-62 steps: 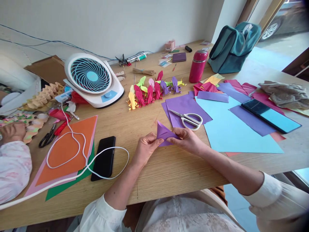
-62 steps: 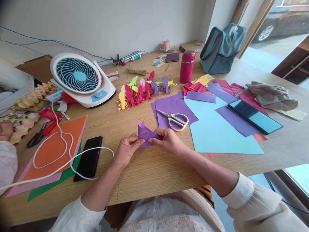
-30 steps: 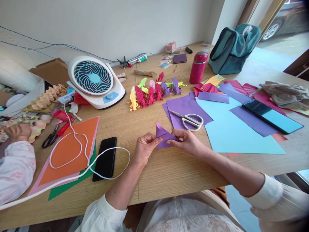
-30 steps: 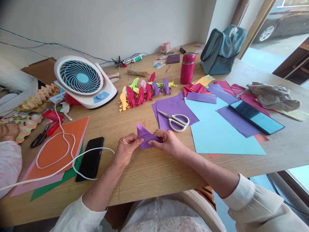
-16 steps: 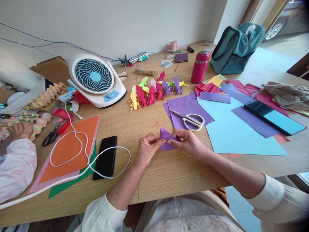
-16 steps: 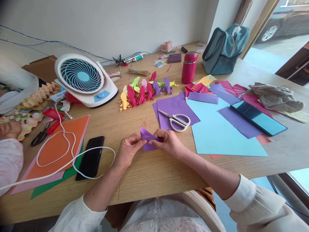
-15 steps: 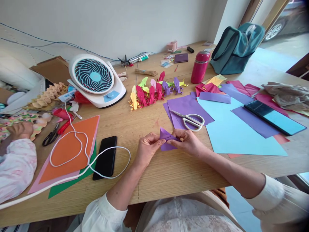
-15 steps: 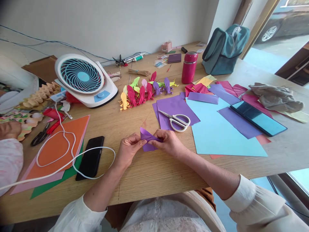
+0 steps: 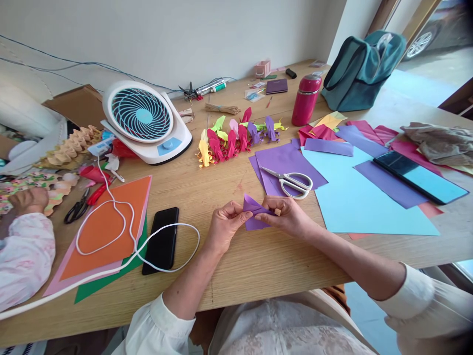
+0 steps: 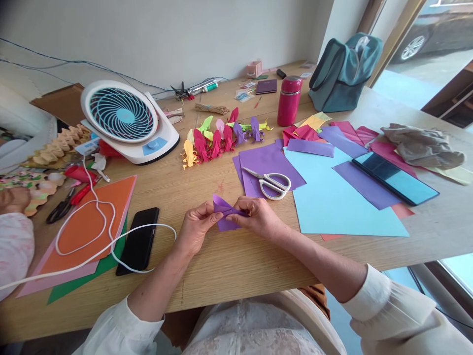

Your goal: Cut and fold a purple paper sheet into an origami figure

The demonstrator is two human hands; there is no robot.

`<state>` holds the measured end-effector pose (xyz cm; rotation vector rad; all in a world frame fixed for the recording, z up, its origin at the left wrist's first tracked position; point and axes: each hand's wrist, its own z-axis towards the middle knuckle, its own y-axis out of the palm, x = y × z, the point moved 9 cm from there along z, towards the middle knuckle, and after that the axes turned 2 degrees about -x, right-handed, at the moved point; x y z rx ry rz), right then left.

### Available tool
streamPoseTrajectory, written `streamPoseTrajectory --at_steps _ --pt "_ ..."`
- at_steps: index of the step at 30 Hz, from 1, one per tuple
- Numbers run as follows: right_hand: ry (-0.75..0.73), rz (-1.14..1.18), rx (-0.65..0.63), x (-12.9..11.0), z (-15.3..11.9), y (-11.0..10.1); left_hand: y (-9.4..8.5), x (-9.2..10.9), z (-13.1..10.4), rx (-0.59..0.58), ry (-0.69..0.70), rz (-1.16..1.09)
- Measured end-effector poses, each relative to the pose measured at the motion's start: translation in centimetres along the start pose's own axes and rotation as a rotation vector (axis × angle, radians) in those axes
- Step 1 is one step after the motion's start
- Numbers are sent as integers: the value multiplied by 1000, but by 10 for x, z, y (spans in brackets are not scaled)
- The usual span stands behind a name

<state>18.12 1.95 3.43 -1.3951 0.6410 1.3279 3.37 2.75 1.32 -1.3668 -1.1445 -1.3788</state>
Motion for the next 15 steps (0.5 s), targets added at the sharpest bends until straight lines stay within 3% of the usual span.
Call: streamPoseTrajectory --at_steps 7,15 --pt "54 42 6 6 1 1 -5 1 -2 75 57 31" --pt "-4 8 7 0 0 0 7 1 -2 -45 -19 -36"
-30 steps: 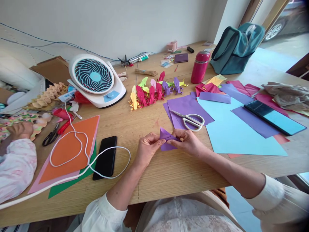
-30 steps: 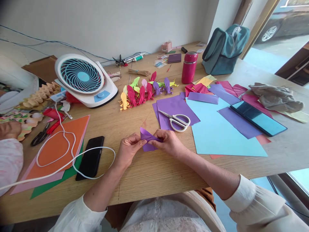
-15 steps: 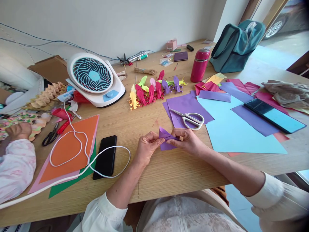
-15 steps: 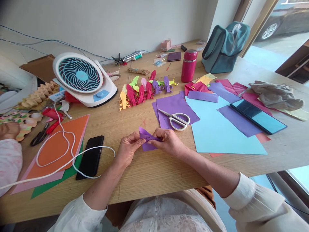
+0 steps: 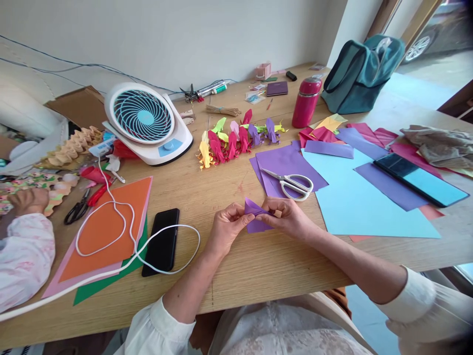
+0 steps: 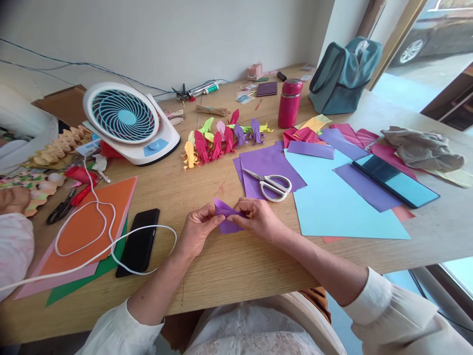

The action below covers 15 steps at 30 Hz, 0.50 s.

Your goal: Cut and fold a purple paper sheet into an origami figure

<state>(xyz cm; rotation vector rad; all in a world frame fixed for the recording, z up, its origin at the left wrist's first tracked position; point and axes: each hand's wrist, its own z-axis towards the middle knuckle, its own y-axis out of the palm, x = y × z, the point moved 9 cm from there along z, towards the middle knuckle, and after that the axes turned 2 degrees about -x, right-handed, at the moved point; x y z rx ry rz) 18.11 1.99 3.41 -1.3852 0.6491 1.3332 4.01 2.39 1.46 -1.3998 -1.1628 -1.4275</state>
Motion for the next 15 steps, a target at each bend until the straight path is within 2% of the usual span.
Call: streamPoseTrajectory --at_steps 8,15 --pt "-1 -15 -6 -2 -1 1 -3 9 0 38 46 25" --pt "-34 -32 -11 -5 -1 0 -3 7 2 1 31 6"
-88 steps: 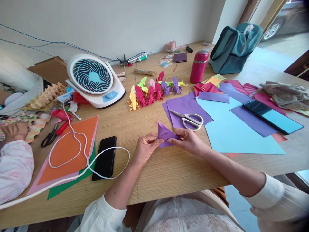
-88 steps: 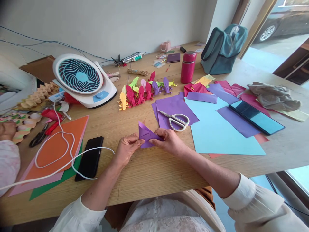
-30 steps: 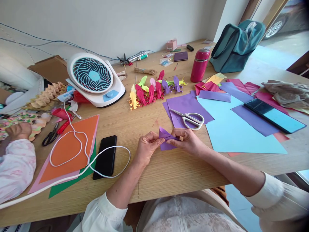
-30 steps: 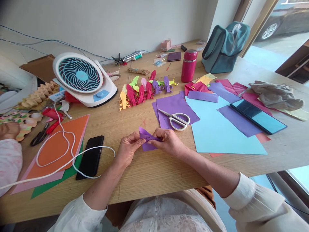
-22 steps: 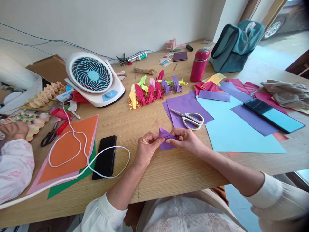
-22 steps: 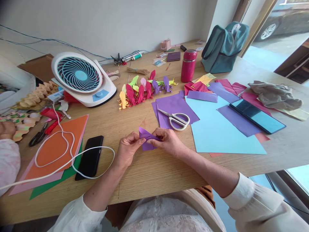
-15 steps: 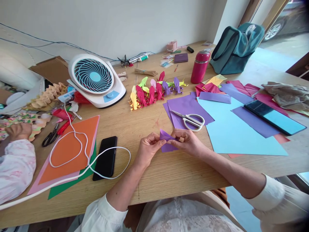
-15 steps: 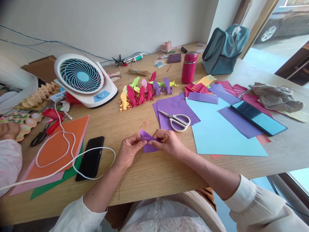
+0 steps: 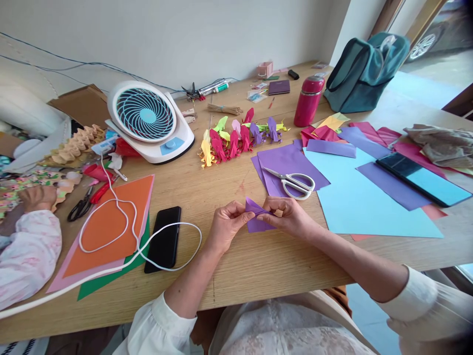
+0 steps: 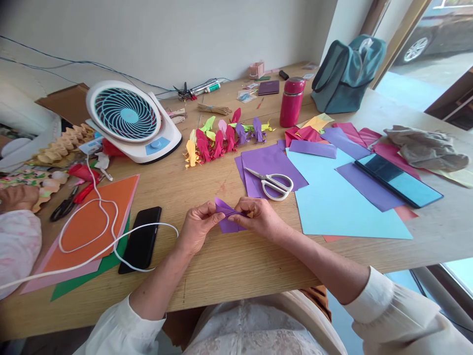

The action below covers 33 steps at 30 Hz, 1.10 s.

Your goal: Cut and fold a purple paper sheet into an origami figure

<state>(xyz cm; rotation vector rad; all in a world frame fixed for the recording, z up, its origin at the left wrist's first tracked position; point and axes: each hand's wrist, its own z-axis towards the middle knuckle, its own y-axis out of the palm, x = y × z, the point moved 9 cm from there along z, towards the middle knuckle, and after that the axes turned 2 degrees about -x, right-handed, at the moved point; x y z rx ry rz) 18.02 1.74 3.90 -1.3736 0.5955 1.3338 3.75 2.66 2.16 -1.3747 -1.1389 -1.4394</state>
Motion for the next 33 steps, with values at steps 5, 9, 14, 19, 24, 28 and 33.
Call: streamPoseTrajectory --at_steps 5,9,14,19,24,28,33 --pt "-27 6 -17 -1 1 1 -2 -2 0 31 39 16" --pt "-29 22 -1 1 1 2 -7 -4 -1 79 92 41" --pt "7 45 7 9 1 3 -8 -3 -2 91 126 89" --pt "5 36 -16 7 0 4 -3 -3 -1 28 63 42" --pt "-27 23 -19 2 0 3 -5 0 0 38 74 79" --pt "-34 8 -21 1 0 3 -6 5 -1 51 122 108" --pt "-42 4 -28 -2 0 2 -6 5 0 44 108 77"
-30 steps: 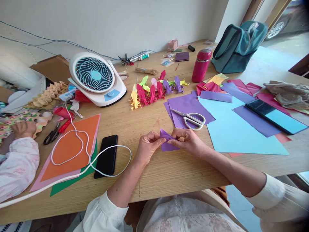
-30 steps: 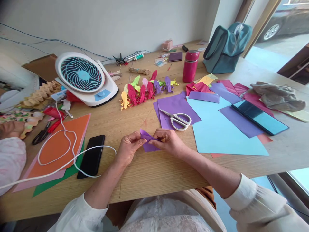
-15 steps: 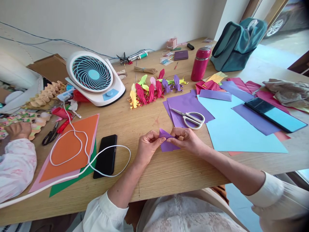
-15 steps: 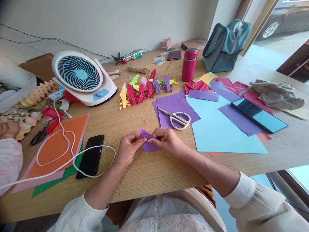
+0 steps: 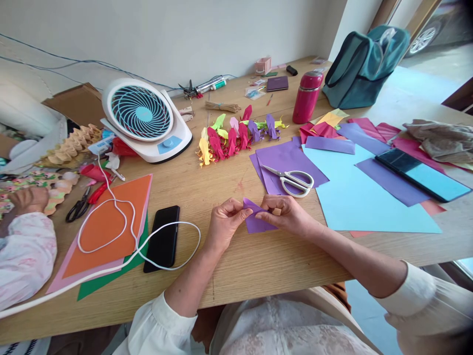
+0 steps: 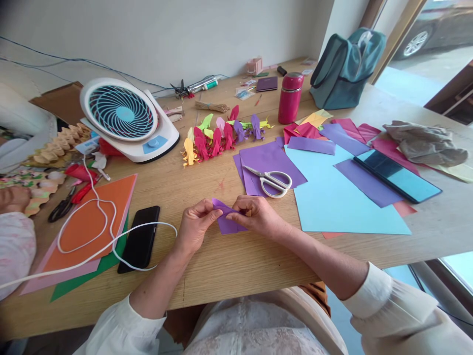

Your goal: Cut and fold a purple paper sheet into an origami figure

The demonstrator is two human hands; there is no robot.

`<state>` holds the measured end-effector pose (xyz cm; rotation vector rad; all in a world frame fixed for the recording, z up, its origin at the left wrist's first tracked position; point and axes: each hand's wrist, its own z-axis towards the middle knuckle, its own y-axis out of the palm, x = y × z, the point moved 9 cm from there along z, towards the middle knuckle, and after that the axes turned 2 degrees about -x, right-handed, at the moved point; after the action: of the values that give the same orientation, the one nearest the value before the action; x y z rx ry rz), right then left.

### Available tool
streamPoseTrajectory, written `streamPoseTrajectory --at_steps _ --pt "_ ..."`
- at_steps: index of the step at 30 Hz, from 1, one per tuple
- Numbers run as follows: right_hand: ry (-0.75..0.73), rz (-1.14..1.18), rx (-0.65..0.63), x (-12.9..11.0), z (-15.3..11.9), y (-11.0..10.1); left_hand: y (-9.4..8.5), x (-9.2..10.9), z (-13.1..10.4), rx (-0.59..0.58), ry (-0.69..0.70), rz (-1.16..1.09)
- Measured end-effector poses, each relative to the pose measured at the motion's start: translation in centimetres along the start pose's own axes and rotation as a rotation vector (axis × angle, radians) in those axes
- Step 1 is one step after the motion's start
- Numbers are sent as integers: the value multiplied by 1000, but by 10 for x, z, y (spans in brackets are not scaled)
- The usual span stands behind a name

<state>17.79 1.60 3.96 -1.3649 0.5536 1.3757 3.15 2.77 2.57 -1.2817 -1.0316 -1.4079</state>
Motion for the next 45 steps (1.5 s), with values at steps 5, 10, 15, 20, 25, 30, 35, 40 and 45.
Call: streamPoseTrajectory --at_steps 5,10,15,20,25,30,35,40,45 --pt "-14 -4 -14 -3 0 1 -1 -1 0 10 -4 -24" --pt "-45 -15 -16 -4 0 2 -3 0 0 23 11 -31" --pt "-45 -28 -28 -4 0 3 -5 5 1 37 49 -12" --pt "-50 -43 -40 -7 0 5 -5 6 1 28 31 -16" --pt "-58 -41 -45 -9 0 6 -7 5 1 41 19 -43" --pt "-57 -42 -58 -9 0 7 -8 3 1 53 -3 -83" --pt "-33 -29 -81 -6 -1 9 -7 2 2 44 -32 -126" --pt "-40 -40 -86 -5 -1 11 -9 0 2 55 -78 -140" --pt "-39 -41 -90 -4 -1 11 -8 -2 2 17 -115 -134"
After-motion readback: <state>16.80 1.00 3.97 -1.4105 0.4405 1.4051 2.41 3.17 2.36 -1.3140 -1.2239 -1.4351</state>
